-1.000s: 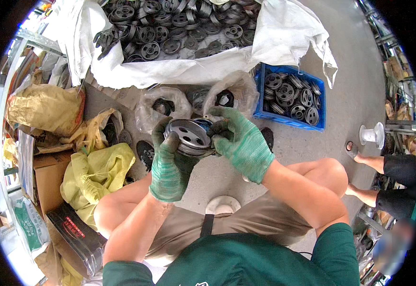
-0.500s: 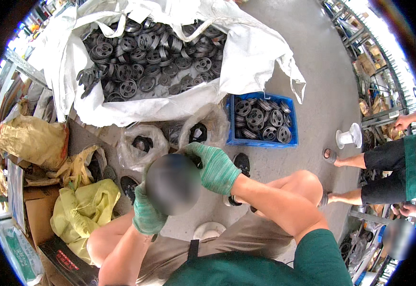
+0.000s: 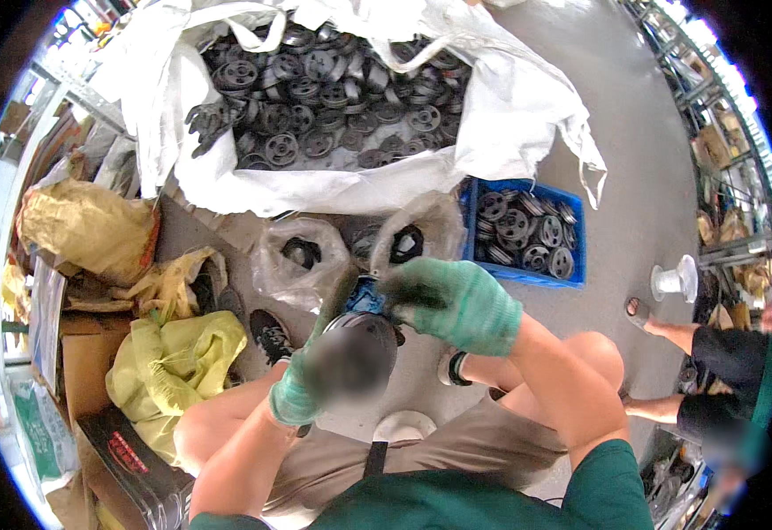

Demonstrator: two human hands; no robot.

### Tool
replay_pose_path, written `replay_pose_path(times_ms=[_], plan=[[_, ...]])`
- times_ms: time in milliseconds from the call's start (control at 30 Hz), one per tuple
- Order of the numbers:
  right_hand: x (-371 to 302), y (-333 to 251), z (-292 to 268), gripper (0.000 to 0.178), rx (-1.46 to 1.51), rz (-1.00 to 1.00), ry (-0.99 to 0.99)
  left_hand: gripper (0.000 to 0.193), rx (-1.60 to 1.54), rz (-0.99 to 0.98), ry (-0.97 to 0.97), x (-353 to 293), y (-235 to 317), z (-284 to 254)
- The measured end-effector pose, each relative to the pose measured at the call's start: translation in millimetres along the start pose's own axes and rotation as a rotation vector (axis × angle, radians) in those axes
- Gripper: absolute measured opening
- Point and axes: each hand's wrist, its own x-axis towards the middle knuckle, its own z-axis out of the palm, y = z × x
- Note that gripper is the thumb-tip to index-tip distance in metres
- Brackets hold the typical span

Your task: The person is sitting on the floor in a workshop, assembling small metal parts. They pick up a metal component, apply a blue substance from a small container using a brush, and then insert a small ring into the component. This process is repeated for multiple parts, which are then placed into a blue crate.

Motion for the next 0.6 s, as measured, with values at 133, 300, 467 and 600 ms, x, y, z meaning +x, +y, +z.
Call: replay_pose_path(times_ms=[133,300,467,600], plan=[[4,7,-12,0.046,-0.323,-0.059,0.163,0.053,-0.028,0.048,0.043,9,5,8],[47,25,-35,0.053,-0.288,-0.136,0.202,0.060,-0.013,0.123,0.117,19,16,21],[26,15,-13,0.062,-0.277,-0.279,-0.106,0.079,0.130,0.167,0.075,12,20,33],[-2,30,-25,0.063,-0.292,-0.300,-0.064,0.100,0.080,0.021,0.027,9,11,24]])
